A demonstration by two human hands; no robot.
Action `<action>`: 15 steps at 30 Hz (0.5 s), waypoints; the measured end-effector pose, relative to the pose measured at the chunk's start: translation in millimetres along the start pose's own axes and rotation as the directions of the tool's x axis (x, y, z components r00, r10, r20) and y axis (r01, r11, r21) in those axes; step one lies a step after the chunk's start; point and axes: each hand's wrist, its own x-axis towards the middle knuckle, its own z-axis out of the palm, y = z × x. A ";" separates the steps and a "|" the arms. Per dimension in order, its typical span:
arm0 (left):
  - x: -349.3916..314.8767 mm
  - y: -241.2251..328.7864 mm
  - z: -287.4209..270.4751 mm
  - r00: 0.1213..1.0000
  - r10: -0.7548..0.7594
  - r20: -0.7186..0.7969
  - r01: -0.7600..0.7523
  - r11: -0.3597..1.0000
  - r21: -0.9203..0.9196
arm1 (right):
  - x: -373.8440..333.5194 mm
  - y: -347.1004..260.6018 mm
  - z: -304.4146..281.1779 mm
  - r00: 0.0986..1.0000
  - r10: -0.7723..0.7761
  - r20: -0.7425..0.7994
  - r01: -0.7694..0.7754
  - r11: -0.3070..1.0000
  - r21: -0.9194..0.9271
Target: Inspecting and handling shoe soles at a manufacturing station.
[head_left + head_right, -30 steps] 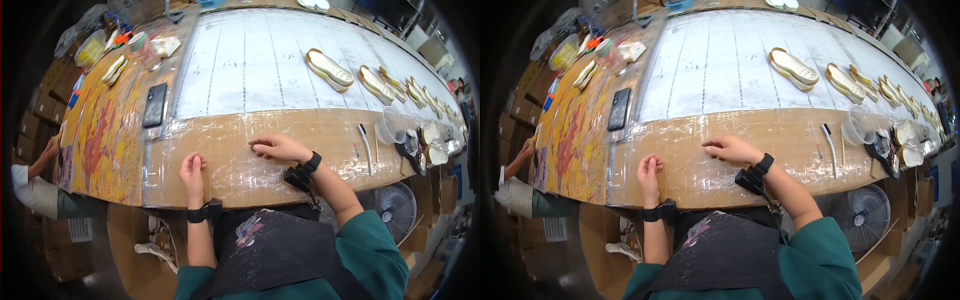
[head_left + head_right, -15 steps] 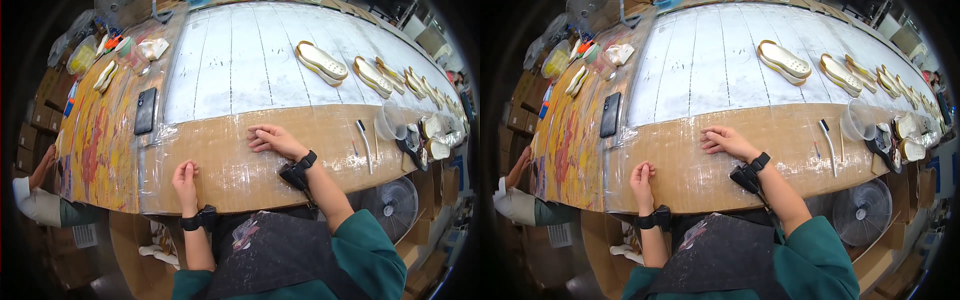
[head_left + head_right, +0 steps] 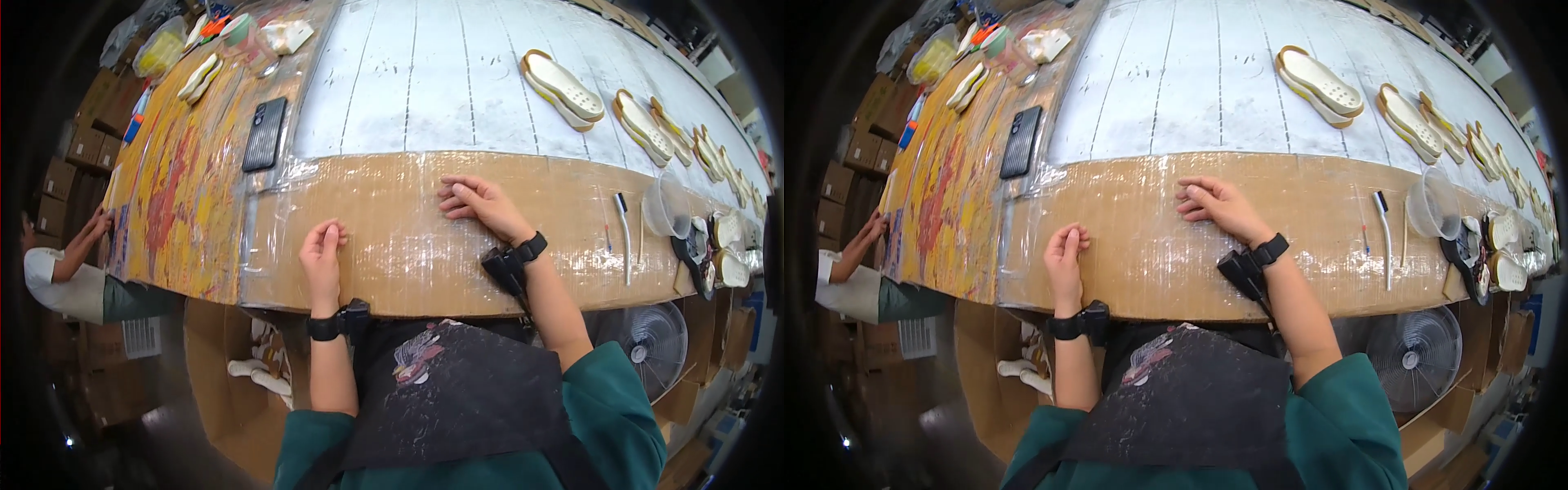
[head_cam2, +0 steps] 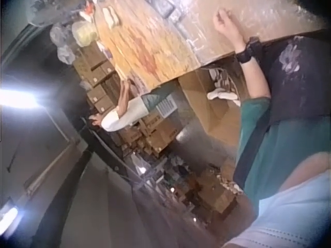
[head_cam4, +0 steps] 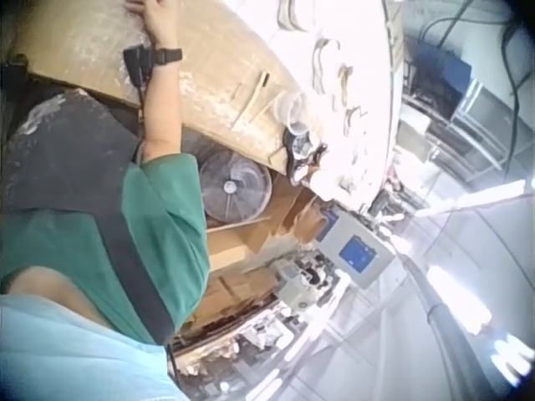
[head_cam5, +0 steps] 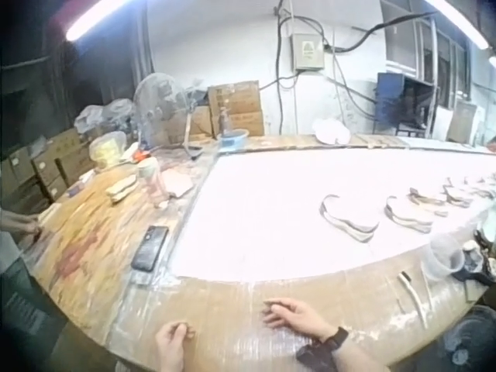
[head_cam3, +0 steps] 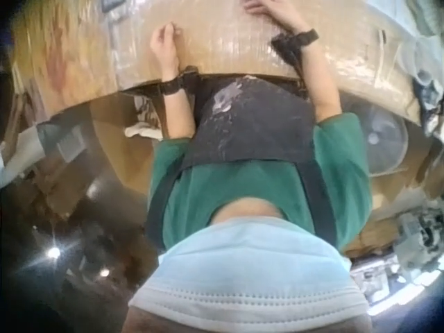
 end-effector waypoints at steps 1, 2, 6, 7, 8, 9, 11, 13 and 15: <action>0.0 -0.3 0.5 1.000 0.019 0.004 -0.019 1.000 -0.001 | 0.5 -1.0 -0.5 1.000 -0.003 -0.008 0.002 1.000 -0.018; 0.1 -1.4 -0.2 1.000 0.012 -0.013 -0.012 1.000 0.007 | 0.4 -2.0 0.4 1.000 -0.001 -0.005 0.001 1.000 -0.008; 1.5 -3.0 -0.1 1.000 0.023 0.003 -0.023 1.000 -0.019 | -0.4 -4.0 1.3 1.000 -0.011 -0.013 0.010 0.999 -0.033; 1.8 -1.4 0.8 1.000 0.025 0.017 -0.024 0.999 -0.035 | -0.8 -4.9 1.8 1.000 -0.003 -0.005 0.003 1.000 -0.030; 1.5 -0.1 1.2 1.000 0.020 0.009 -0.020 0.999 -0.030 | -1.4 -6.2 2.7 1.000 -0.002 -0.018 0.002 0.999 -0.037; 1.1 1.2 1.3 1.000 0.011 0.005 -0.011 0.999 -0.036 | -1.4 -6.3 3.2 0.999 -0.002 -0.033 0.001 0.999 -0.045; 0.5 1.3 0.2 1.000 0.001 0.001 -0.001 0.999 -0.042 | -0.3 -4.7 3.6 1.000 0.003 -0.021 -0.003 1.000 -0.024; 0.0 0.2 -1.6 1.000 0.010 0.004 -0.010 0.999 -0.042 | -0.6 -5.3 5.6 1.000 -0.002 -0.027 0.001 0.999 -0.041; 0.0 -0.5 -1.3 1.000 0.014 0.005 -0.014 0.999 -0.039 | -0.5 -4.1 4.4 1.000 0.001 -0.024 -0.001 1.000 -0.026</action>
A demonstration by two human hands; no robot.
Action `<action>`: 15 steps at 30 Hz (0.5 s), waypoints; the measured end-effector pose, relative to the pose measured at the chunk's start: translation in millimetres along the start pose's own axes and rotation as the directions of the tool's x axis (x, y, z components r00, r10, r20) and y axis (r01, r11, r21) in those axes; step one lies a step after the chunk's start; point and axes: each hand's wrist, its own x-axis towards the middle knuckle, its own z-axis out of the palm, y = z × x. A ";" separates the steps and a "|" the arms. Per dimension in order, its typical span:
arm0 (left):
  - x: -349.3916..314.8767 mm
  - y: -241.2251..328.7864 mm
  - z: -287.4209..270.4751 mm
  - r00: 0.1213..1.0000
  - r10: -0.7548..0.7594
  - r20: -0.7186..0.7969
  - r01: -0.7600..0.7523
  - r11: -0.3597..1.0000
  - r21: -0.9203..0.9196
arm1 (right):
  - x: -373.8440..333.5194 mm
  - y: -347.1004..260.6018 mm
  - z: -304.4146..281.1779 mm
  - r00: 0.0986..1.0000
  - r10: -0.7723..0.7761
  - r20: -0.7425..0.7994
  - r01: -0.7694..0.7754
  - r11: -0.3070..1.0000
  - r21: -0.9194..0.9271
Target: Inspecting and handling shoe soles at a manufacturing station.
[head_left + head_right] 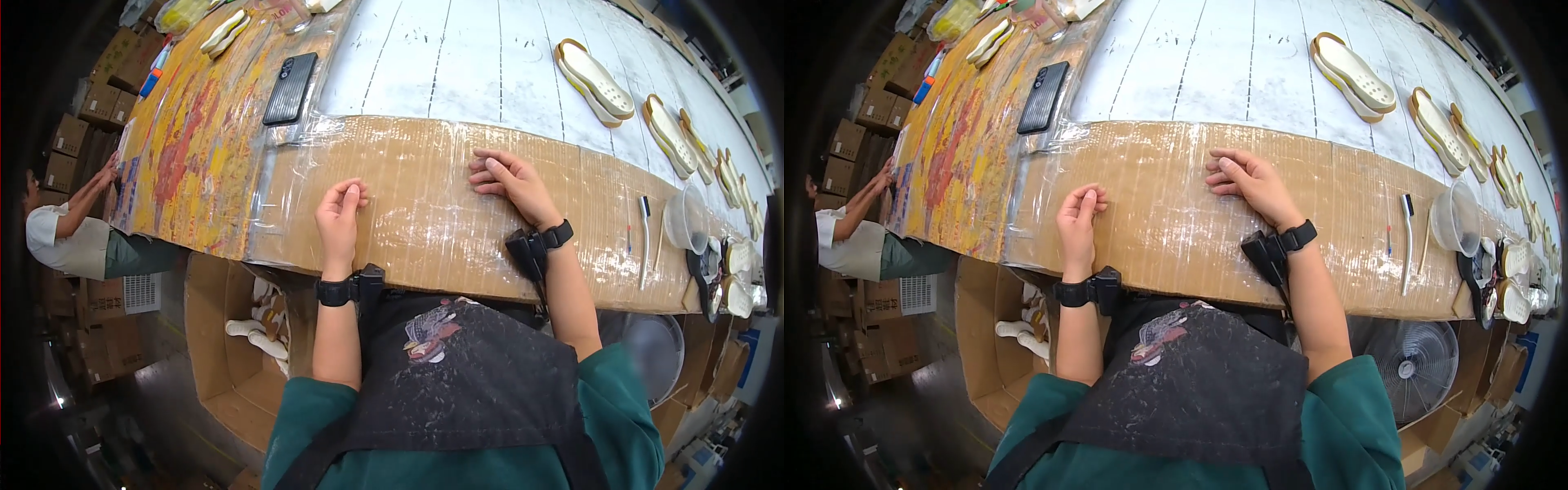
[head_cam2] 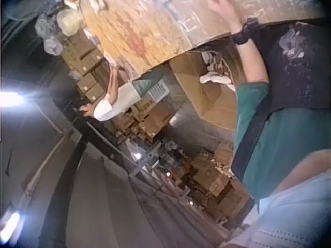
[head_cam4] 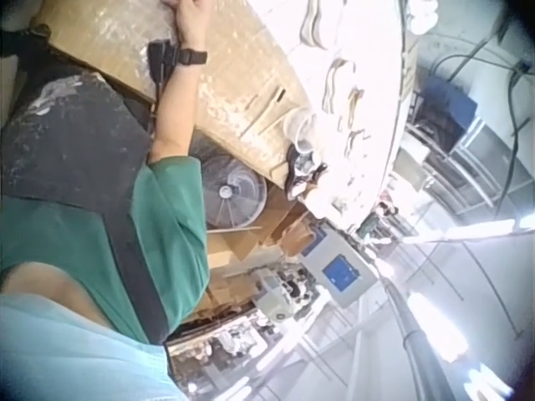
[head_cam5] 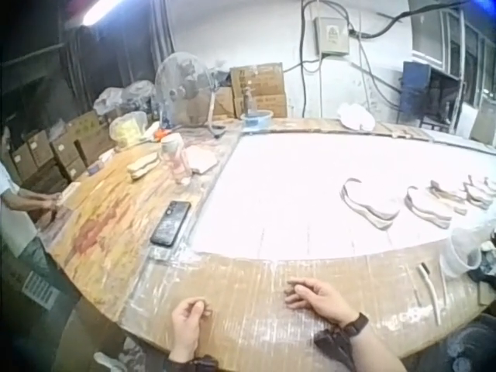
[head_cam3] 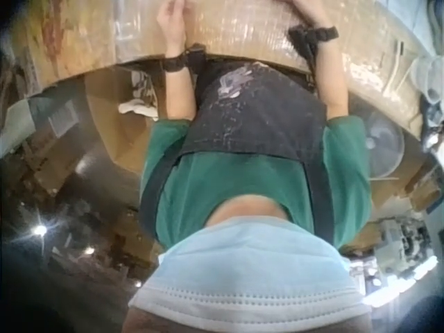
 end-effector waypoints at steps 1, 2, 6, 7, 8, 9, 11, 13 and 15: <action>0.0 -0.4 0.1 1.000 0.007 0.002 -0.007 1.000 0.004 | 0.0 0.8 -0.5 1.000 0.000 0.002 0.000 1.000 0.016; 0.0 -0.9 0.1 1.000 0.005 0.002 -0.005 1.000 0.003 | -0.2 1.0 -0.9 1.000 0.001 0.001 -0.001 1.000 0.016; -0.4 0.2 1.9 1.000 0.016 0.006 -0.016 1.000 0.000 | -0.8 0.4 -2.1 1.000 -0.002 -0.002 0.002 1.000 0.002; -1.0 0.5 2.5 1.000 0.017 0.008 -0.017 1.000 -0.004 | -1.2 0.4 -2.3 1.000 -0.002 -0.003 0.002 1.000 0.009; -1.2 0.1 3.1 1.000 0.017 0.008 -0.017 1.000 -0.005 | -1.8 -0.1 -2.7 1.000 -0.001 -0.002 0.001 1.000 0.009; -1.1 -0.2 3.9 1.000 0.018 0.011 -0.018 1.000 -0.004 | -2.6 -1.1 -3.2 1.000 -0.002 -0.010 0.002 1.000 -0.004; -1.1 -0.3 3.9 1.000 0.023 0.016 -0.023 1.000 -0.005 | -4.0 -3.1 -2.5 1.000 -0.007 -0.019 0.006 1.000 -0.018; -1.7 -2.9 5.6 1.000 0.019 0.014 -0.019 0.999 -0.029 | -6.8 -5.8 -3.0 1.000 -0.008 -0.015 0.008 1.000 -0.031; -1.7 -5.2 6.3 1.000 0.023 0.014 -0.023 0.999 -0.032 | -6.9 -2.9 -5.1 1.000 -0.016 -0.022 0.015 0.999 -0.038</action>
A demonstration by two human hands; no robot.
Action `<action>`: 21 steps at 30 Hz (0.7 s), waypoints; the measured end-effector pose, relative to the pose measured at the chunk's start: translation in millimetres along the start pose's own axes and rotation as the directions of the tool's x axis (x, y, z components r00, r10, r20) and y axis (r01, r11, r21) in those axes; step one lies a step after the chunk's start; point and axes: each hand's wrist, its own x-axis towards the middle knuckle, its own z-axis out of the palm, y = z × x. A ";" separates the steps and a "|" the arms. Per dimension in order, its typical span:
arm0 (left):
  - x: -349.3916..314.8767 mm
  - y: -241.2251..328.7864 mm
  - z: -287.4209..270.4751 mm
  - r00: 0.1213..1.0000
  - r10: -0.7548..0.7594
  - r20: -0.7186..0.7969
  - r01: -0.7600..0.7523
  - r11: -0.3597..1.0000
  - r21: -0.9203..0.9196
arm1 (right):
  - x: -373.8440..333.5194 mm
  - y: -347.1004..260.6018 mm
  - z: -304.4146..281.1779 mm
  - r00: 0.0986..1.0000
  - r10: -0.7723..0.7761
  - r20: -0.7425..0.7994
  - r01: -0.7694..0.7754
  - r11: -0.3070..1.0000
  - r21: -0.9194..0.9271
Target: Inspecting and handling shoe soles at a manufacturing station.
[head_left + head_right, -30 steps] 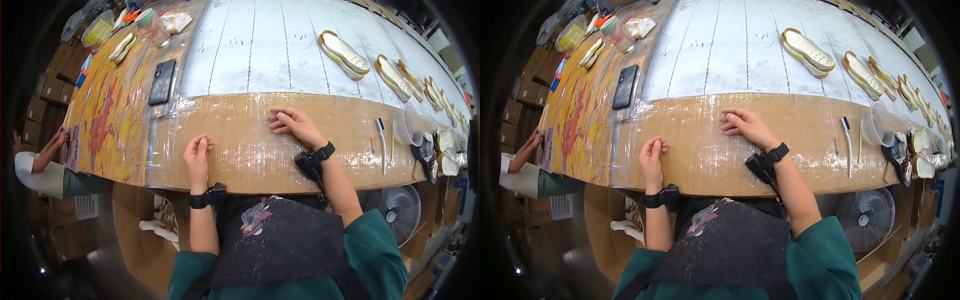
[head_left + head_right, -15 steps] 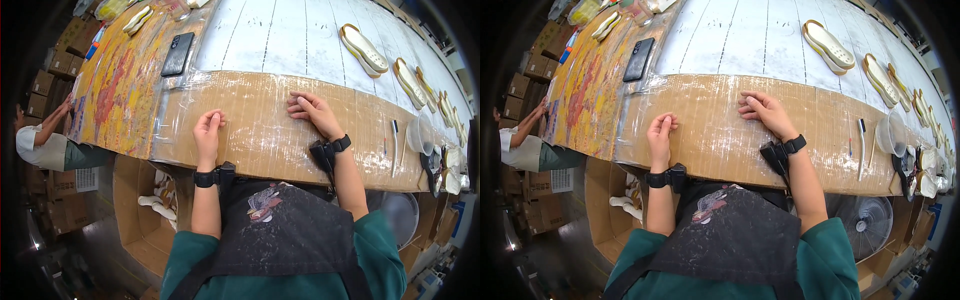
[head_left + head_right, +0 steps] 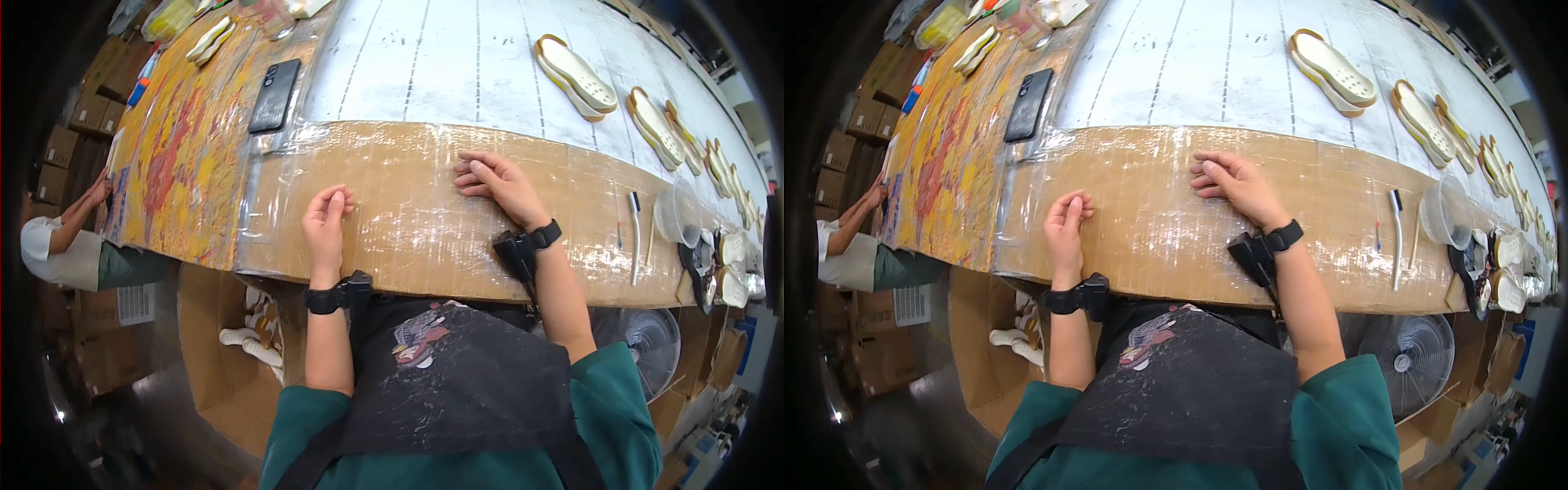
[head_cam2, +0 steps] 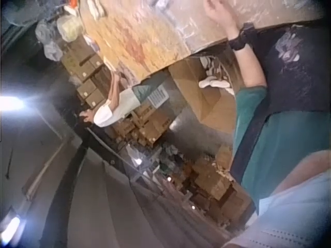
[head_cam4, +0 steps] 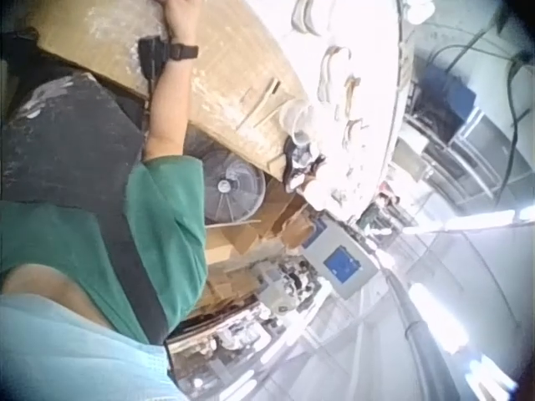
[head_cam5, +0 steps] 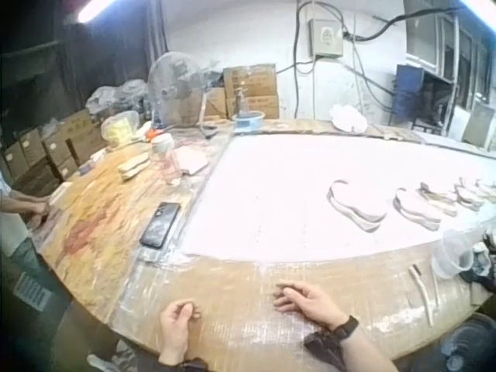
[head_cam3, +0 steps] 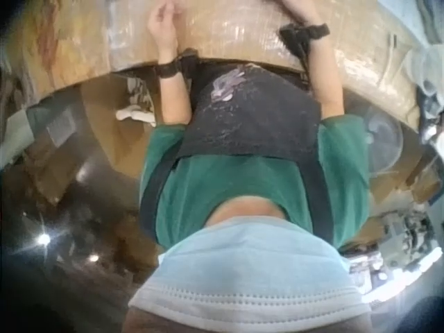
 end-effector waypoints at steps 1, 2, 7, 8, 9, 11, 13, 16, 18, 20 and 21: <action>-1.3 1.0 -1.5 1.000 0.005 -0.018 -0.004 1.000 0.012 | 1.2 2.0 0.3 1.000 -0.002 0.013 0.002 1.000 0.002; -2.4 1.4 -1.4 1.000 -0.009 -0.029 0.010 1.000 0.020 | 1.8 3.5 -0.6 1.000 0.004 0.028 -0.004 1.000 0.005; -4.2 2.4 -2.1 1.000 -0.008 -0.023 0.009 0.999 0.037 | 0.1 4.7 -1.9 0.999 -0.018 0.051 0.018 1.000 0.000; -4.7 3.0 -2.2 1.000 -0.003 -0.019 0.004 0.999 0.042 | -0.9 4.4 -1.1 0.999 -0.028 0.039 0.028 1.000 0.005; -4.9 3.4 -1.4 1.000 0.002 -0.015 -0.001 0.999 0.049 | -1.5 4.4 -1.5 0.999 -0.038 0.028 0.038 0.999 0.012; -5.5 4.6 1.3 1.000 0.002 -0.013 -0.002 0.999 0.040 | -2.1 4.1 -3.5 0.999 -0.037 0.037 0.036 0.999 0.024; -6.1 5.1 2.8 1.000 0.001 -0.014 -0.001 0.999 0.033 | -3.2 2.9 -4.8 0.999 -0.018 0.050 0.020 0.999 -0.038; -6.9 5.3 4.2 1.000 0.002 -0.008 -0.001 0.999 0.054 | -4.0 2.0 -4.9 0.999 -0.026 0.027 0.025 1.000 0.011; -7.1 6.6 5.3 1.000 -0.006 -0.017 0.007 0.999 0.047 | -5.3 1.4 -5.1 0.999 -0.033 0.025 0.033 0.999 -0.003; -7.7 5.6 5.9 1.000 0.000 -0.017 0.001 0.999 0.053 | -5.1 1.7 -6.6 0.999 -0.036 0.029 0.037 0.999 -0.010; -7.8 5.2 6.3 1.000 0.004 -0.016 -0.003 0.998 0.056 | -5.3 0.8 -6.9 0.999 -0.037 0.034 0.038 0.999 -0.005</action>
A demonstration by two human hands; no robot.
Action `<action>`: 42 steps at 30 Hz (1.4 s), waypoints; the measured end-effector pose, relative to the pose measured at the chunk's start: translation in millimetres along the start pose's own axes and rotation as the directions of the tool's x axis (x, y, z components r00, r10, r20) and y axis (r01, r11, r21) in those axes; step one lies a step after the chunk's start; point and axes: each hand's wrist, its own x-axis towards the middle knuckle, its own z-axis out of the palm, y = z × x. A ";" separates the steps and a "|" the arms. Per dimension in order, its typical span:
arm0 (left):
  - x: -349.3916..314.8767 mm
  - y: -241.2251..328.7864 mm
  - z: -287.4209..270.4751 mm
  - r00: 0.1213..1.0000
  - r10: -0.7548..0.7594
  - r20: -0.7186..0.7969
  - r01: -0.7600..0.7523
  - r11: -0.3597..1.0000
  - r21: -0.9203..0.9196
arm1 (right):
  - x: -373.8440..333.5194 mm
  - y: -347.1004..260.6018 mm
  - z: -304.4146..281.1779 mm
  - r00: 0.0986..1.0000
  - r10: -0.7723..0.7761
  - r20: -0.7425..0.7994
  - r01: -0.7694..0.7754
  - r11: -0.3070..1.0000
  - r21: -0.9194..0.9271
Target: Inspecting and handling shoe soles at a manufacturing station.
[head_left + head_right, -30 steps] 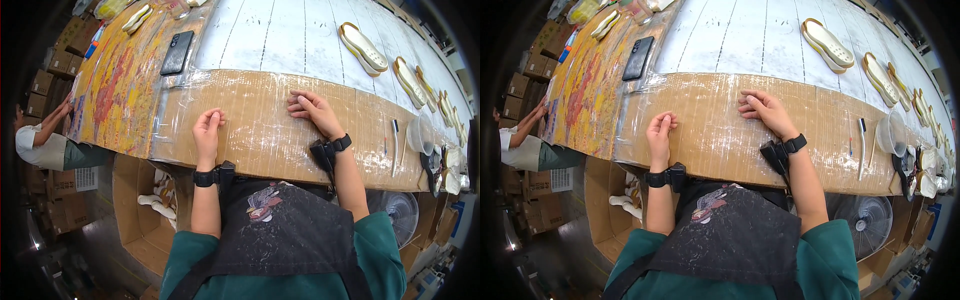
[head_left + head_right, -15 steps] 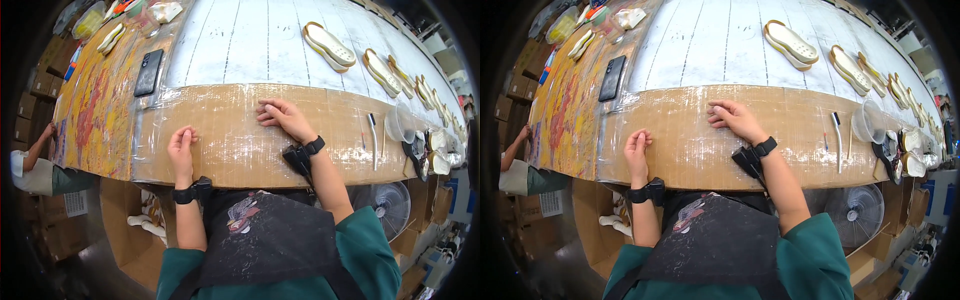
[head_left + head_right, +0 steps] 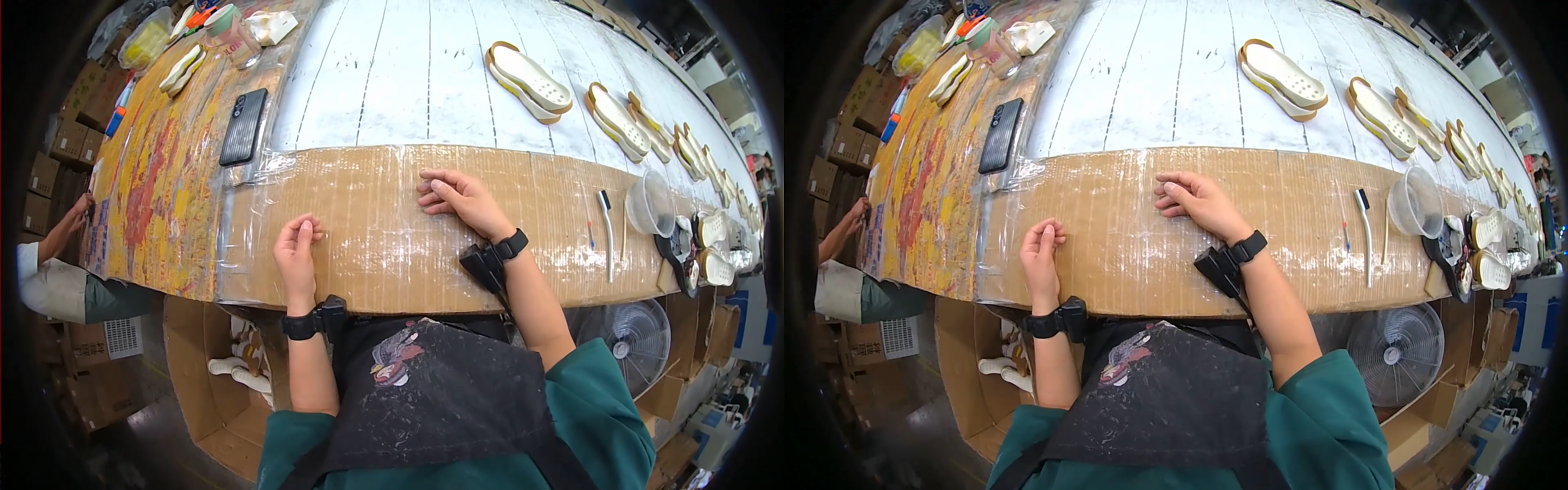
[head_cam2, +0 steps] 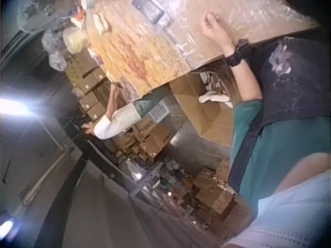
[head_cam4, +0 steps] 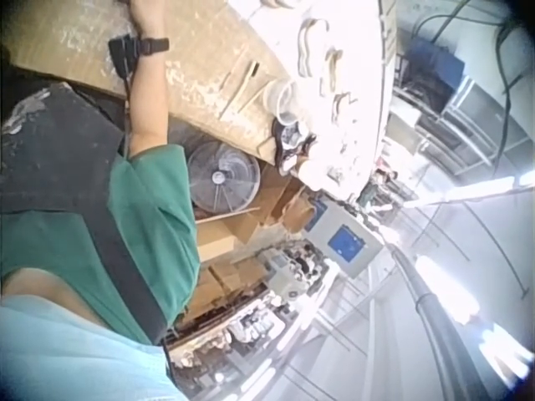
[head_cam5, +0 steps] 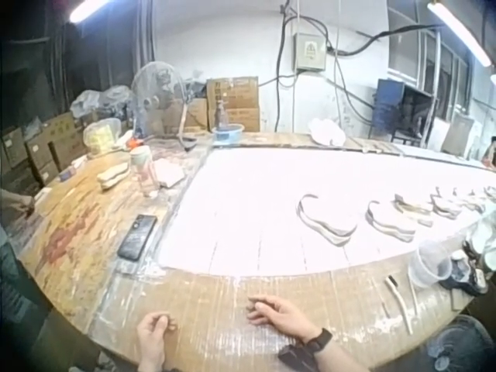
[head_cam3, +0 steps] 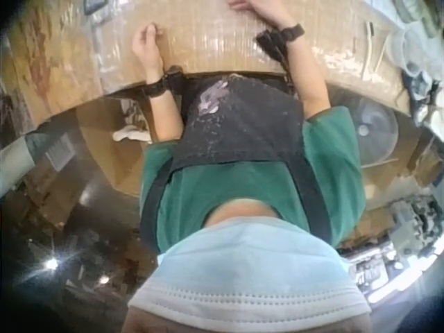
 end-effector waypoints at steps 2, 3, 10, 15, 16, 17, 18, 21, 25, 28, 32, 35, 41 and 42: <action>-0.3 0.4 0.2 1.000 0.001 0.001 -0.001 1.000 -0.001 | -0.9 0.0 -0.2 1.000 -0.001 0.004 0.001 1.000 0.006; -0.4 0.6 0.4 1.000 0.001 0.002 -0.001 1.000 -0.003 | -0.8 0.7 -0.5 1.000 -0.001 0.001 0.001 1.000 0.009; -3.3 -0.5 1.9 1.000 0.003 0.004 -0.003 1.000 -0.014 | -3.2 3.7 0.4 0.992 -0.038 -0.124 0.032 0.998 -0.054; -5.2 2.1 5.3 1.000 -0.009 -0.010 0.009 1.000 -0.006 | -4.1 12.6 -20.8 0.869 -0.248 -0.428 0.217 0.969 -0.120; -5.5 1.9 5.6 1.000 -0.008 -0.010 0.008 1.000 -0.005 | -5.5 11.6 -24.5 0.814 -0.296 -0.500 0.270 0.955 -0.126; -5.8 1.4 5.9 1.000 -0.002 -0.004 0.002 1.000 -0.020 | -5.6 10.5 -27.5 0.810 -0.293 -0.508 0.286 0.954 -0.094; -5.9 1.2 6.0 1.000 0.003 0.001 -0.003 0.999 -0.034 | -5.7 10.7 -28.0 0.810 -0.293 -0.508 0.287 0.953 -0.093; -7.7 1.9 8.1 1.000 -0.002 -0.018 0.002 1.000 -0.020 | -11.2 0.9 -20.9 0.769 -0.316 -0.555 0.261 0.949 -0.178; -6.9 -0.9 9.2 1.000 0.007 0.001 -0.007 1.000 -0.025 | -13.4 -0.2 -23.0 0.694 -0.371 -0.617 0.304 0.928 -0.215; -8.1 0.5 11.4 1.000 0.007 -0.008 -0.007 1.000 -0.024 | -14.3 0.0 -26.0 0.675 -0.364 -0.642 0.328 0.927 -0.180; -8.9 0.2 12.2 1.000 0.014 -0.006 -0.014 1.000 -0.010 | -7.4 4.7 -28.8 0.675 -0.355 -0.647 0.415 0.908 -0.064; -10.6 -1.7 12.4 1.000 0.016 0.002 -0.016 1.000 -0.007 | -12.1 -1.2 -27.4 0.776 -0.177 -0.605 0.339 0.927 0.163; -14.5 0.2 18.2 1.000 0.026 -0.015 -0.027 1.000 -0.007 | -19.0 2.9 -41.1 0.839 -0.240 -0.489 0.311 0.948 0.069; -14.5 0.2 18.8 1.000 0.025 -0.013 -0.025 1.000 0.000 | -19.7 2.0 -39.7 0.838 -0.243 -0.489 0.314 0.947 0.068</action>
